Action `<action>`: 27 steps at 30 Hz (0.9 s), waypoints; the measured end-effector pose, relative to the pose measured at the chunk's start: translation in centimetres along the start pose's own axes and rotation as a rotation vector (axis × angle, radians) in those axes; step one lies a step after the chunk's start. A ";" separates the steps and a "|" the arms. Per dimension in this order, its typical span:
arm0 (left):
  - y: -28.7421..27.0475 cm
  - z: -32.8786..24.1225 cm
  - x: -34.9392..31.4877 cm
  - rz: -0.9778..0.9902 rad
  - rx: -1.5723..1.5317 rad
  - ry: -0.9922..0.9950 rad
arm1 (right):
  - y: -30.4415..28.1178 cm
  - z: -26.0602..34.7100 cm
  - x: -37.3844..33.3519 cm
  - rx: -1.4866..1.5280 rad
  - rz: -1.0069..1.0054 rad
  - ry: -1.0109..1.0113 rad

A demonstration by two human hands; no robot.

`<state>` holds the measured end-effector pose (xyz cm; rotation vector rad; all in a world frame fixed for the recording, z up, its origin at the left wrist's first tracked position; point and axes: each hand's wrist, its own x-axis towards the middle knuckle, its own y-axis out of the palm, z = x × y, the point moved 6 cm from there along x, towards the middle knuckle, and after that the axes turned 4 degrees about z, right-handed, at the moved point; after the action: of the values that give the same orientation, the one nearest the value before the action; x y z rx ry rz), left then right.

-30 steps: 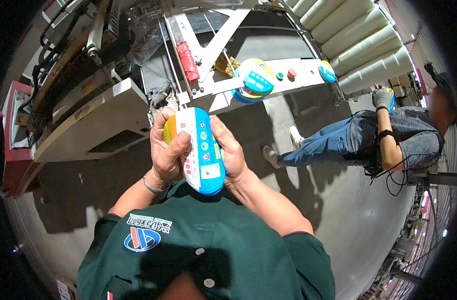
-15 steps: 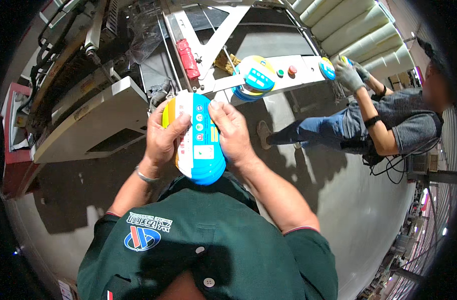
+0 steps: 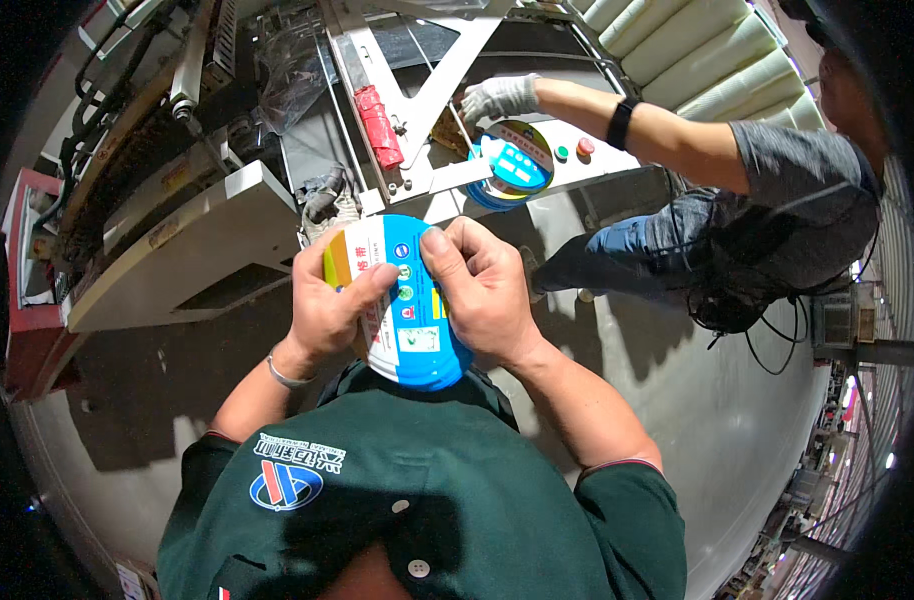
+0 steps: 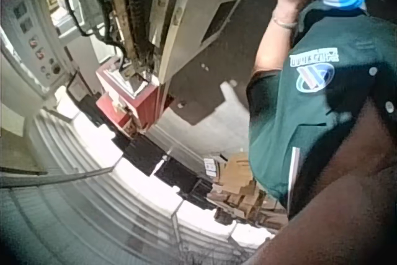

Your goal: The recorder is inspecting and stacking circular product labels or lids in a manufacturing environment.

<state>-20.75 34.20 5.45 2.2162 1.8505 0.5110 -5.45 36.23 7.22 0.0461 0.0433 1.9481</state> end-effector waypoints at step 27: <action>1.3 0.3 1.5 -0.061 -0.298 -0.013 | 1.0 -1.4 -0.1 0.357 -0.173 0.191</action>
<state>-19.24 35.42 5.87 1.9578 1.7029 0.7076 -6.41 35.80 5.91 0.0894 0.5053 1.7460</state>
